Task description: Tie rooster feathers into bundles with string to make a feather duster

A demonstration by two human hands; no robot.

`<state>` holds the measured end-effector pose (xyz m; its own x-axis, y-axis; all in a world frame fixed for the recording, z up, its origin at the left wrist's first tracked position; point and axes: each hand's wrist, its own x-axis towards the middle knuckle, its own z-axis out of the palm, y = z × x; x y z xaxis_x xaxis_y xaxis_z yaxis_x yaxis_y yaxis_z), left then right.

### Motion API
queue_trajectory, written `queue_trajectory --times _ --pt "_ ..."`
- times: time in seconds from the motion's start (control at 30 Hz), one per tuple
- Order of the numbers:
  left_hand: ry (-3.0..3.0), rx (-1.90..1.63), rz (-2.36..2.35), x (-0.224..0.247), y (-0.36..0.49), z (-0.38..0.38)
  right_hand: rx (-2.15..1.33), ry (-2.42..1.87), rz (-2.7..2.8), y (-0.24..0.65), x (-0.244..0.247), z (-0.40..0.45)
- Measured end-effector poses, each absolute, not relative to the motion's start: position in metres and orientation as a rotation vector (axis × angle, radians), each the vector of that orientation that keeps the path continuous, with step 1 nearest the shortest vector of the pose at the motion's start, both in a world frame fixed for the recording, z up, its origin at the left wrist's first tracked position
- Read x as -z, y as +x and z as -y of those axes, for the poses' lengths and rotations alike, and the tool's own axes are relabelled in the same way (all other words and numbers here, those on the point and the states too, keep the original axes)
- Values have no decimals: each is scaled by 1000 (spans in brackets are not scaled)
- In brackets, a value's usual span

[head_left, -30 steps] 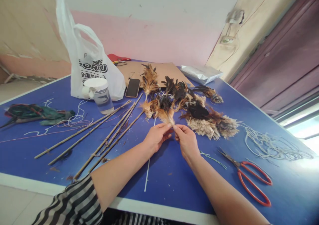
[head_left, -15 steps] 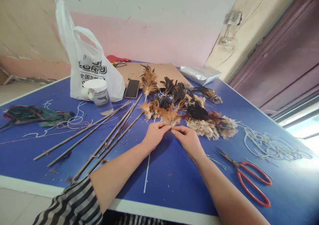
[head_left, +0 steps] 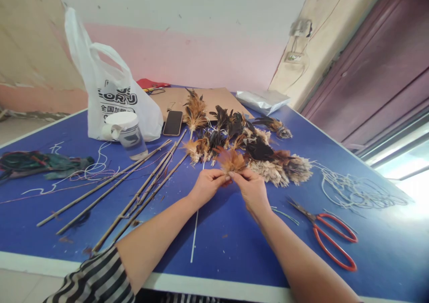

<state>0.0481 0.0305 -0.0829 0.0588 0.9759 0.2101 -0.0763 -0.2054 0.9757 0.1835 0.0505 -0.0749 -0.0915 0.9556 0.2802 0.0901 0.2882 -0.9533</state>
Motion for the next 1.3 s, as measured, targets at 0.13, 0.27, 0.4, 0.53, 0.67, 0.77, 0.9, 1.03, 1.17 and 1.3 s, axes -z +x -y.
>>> queue_trajectory --times 0.13,0.27,0.4,0.53,0.67,0.77,0.9,1.03,1.17,1.3 --pt "1366 -1310 -1018 76 48 -29 -994 -1037 1435 182 79 -51" --pt "1346 -1287 -1061 75 49 -29 -1016 -1070 1481 184 78 -53" --pt "1297 -1281 -1076 82 48 -33 -1062 -1116 1677 196 62 -59" --pt "1187 -1307 -1086 88 44 -40 -885 -1248 1827 224 34 -66" --pt "1127 -1310 -1072 90 42 -42 -775 -1340 2019 257 14 -65" --pt "1150 -1311 -1101 90 43 -40 -717 -1412 2175 280 14 -61" --pt "1130 -1294 -1108 87 45 -37 -702 -1520 2312 299 28 -50" --pt "1078 -1289 -1085 85 47 -35 -711 -1562 2325 307 40 -41" --pt "1000 -1292 -1077 84 47 -36 -634 -1590 2345 309 45 -39" --pt "970 -1283 -1077 83 47 -36 -485 -1644 2436 310 50 -41"
